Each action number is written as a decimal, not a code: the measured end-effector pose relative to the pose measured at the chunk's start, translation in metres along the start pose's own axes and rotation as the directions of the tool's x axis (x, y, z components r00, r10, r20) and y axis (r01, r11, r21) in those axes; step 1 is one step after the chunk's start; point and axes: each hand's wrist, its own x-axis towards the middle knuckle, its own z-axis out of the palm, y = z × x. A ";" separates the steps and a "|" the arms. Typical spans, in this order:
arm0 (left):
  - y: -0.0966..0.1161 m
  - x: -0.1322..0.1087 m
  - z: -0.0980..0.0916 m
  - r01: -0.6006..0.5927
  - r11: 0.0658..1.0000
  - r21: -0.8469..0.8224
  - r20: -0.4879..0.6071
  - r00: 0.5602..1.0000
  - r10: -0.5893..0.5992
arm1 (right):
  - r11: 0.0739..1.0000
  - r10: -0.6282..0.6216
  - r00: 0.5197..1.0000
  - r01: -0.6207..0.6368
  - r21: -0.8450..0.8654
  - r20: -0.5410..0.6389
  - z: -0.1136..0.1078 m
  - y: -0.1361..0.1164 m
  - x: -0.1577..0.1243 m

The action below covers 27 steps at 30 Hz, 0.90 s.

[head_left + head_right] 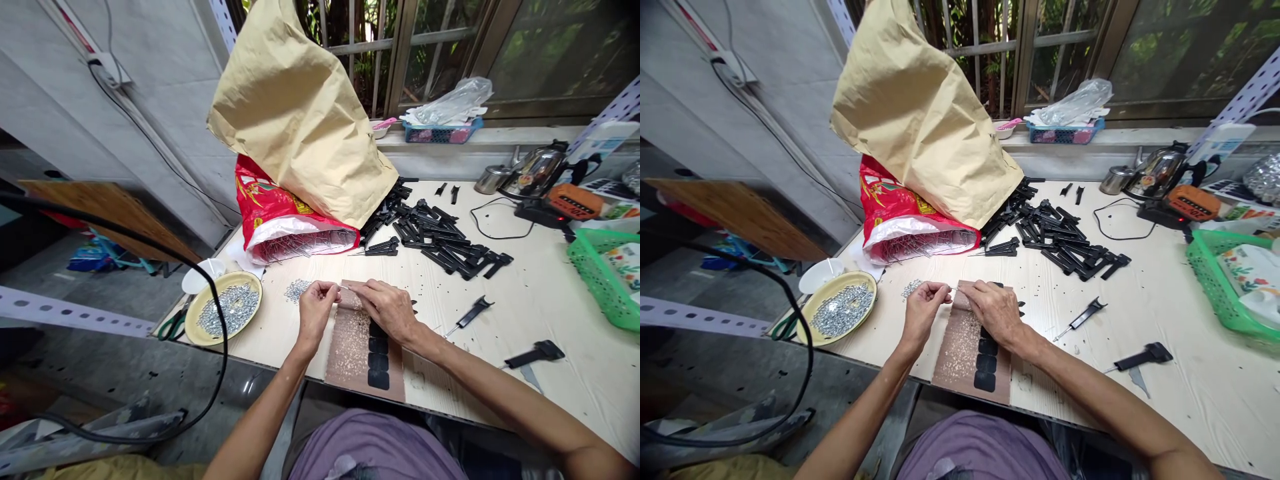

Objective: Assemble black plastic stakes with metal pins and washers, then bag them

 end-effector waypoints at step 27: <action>-0.011 0.007 -0.009 0.207 0.961 -0.182 0.260 0.953 -0.156 | 0.998 0.042 0.997 -0.039 -0.046 0.072 0.005 -0.003 -0.011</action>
